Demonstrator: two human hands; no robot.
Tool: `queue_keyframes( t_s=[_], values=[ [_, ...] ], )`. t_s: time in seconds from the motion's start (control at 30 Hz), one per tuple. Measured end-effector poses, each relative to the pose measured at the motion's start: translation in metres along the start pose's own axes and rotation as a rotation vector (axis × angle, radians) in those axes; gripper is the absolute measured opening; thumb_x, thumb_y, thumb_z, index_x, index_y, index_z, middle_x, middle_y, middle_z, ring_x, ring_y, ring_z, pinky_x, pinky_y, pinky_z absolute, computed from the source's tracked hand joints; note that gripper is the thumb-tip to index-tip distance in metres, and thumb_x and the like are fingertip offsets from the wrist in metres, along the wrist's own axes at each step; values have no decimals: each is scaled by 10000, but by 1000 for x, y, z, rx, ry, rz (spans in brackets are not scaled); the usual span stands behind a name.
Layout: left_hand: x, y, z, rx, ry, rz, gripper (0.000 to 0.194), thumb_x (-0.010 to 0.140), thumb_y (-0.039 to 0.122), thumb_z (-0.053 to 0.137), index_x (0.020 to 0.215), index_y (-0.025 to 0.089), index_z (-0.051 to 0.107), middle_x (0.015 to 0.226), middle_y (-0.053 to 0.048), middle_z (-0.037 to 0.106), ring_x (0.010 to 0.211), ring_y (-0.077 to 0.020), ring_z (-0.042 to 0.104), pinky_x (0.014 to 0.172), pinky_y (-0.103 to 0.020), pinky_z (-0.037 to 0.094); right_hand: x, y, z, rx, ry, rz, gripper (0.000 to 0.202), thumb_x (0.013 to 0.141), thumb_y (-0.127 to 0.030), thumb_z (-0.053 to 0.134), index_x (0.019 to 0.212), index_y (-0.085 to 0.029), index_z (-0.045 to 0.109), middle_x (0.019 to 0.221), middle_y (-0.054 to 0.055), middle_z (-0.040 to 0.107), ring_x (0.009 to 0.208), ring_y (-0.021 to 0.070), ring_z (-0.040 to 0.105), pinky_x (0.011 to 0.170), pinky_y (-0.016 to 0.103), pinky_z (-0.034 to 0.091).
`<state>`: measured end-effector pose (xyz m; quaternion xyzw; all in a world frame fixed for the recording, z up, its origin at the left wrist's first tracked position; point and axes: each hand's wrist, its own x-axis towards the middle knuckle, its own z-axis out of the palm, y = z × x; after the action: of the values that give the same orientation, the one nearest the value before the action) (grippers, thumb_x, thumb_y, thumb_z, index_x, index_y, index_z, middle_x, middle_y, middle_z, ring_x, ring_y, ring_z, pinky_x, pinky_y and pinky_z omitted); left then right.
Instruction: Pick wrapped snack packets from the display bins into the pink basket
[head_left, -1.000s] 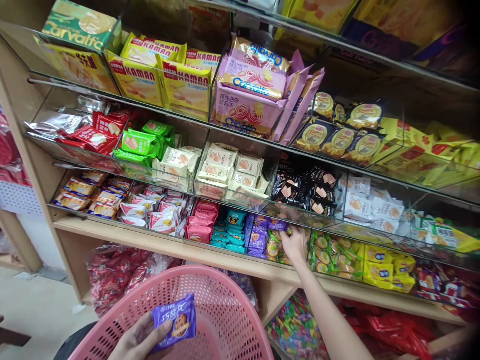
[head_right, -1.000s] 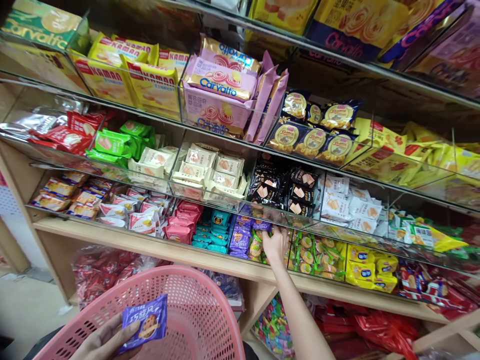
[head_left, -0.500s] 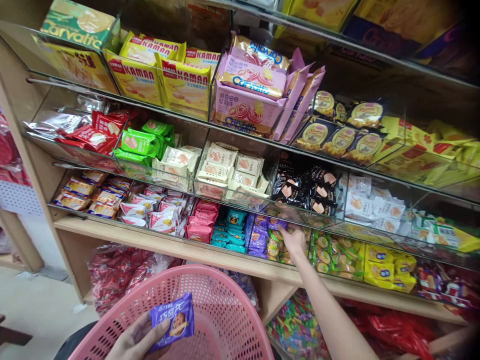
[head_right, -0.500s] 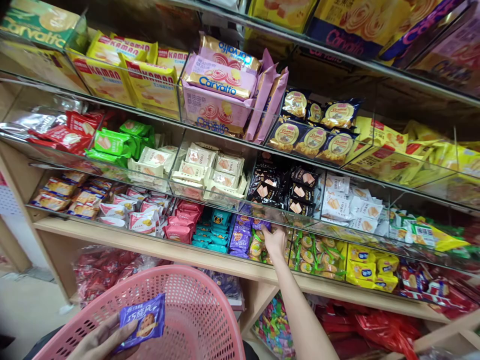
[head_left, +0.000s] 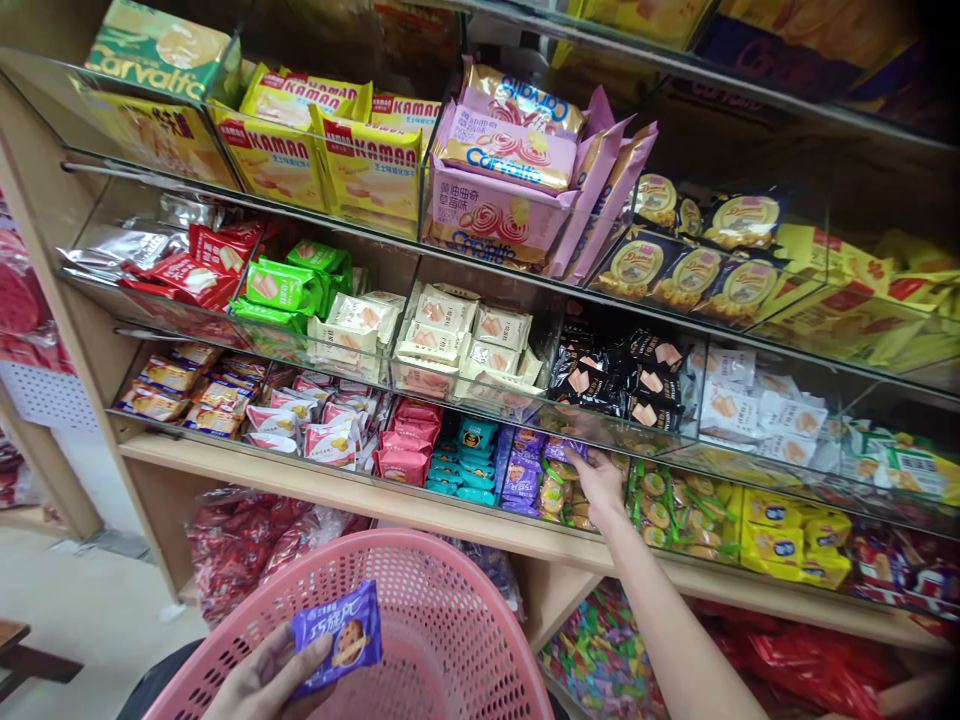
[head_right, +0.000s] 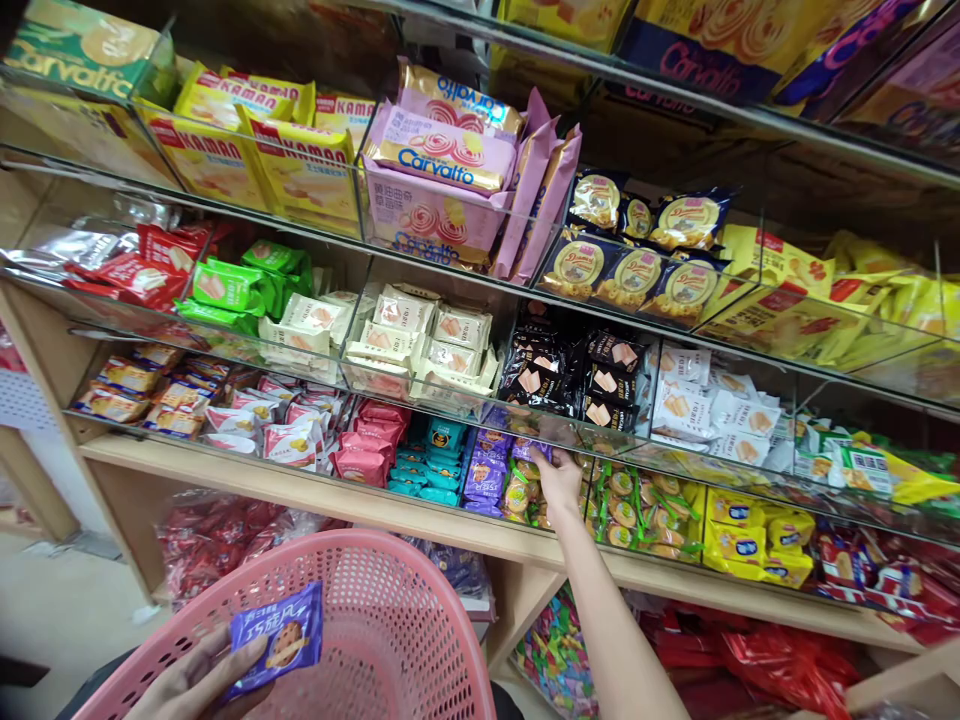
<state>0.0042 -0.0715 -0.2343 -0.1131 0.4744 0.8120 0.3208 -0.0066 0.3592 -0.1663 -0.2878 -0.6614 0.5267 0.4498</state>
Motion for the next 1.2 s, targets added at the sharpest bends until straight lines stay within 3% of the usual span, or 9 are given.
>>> queue_keyframes(
  t_s=[0.17,0.33,0.5,0.7,0.87,1.0,1.07,1.2],
  values=[
    [-6,4,6,-9,53,48,937,476,315,836,1286,199,380,1052,-82,669,1038,-294,576,802,-314,549,-11,-10,-15,150,42,122,335,502,-392,744,720,-178,609,692,-28,629,598,104,533,471,200,385],
    [-8,6,9,12,53,55,887,489,317,830,1264,214,411,1076,-63,660,1043,-280,576,815,-306,542,-55,-18,-41,358,-23,265,293,527,-332,773,749,-221,618,718,-58,613,595,68,522,488,160,422],
    [-10,6,12,71,-1,55,687,593,314,778,1197,195,471,1124,-66,634,1086,-254,551,872,-299,508,-117,-23,-48,512,-264,431,294,617,-263,750,888,-277,635,901,-61,655,733,79,572,590,161,478],
    [-22,6,14,166,-154,52,432,735,342,660,1117,186,533,1156,-76,611,1068,-228,564,938,-323,452,-183,-46,-24,477,-717,622,206,726,-294,666,920,-232,634,928,-4,673,849,131,605,768,262,475],
    [-27,5,15,227,-194,47,361,756,326,633,1070,167,553,1127,-91,620,1029,-226,580,906,-339,455,-207,-71,9,171,-1136,483,294,703,-308,686,952,-190,583,887,1,644,820,131,587,778,273,449],
    [-29,7,13,255,-255,48,368,761,305,625,1093,164,551,1149,-92,602,1003,-217,580,847,-319,472,-219,-76,42,35,-1404,359,339,657,-328,709,902,-201,511,793,-21,599,706,125,557,640,267,451],
    [-29,10,9,265,-261,50,372,761,306,624,1097,160,553,1149,-96,600,974,-209,586,816,-304,478,-227,-75,56,-21,-1472,296,338,672,-337,692,903,-214,479,757,-30,574,662,118,529,593,256,430],
    [-31,14,-1,269,-228,46,387,771,326,610,1112,155,548,1090,-104,622,932,-204,596,791,-304,480,-236,-77,76,-169,-1503,32,254,710,-352,649,869,-209,512,785,-14,570,698,127,506,625,259,401]
  ],
)
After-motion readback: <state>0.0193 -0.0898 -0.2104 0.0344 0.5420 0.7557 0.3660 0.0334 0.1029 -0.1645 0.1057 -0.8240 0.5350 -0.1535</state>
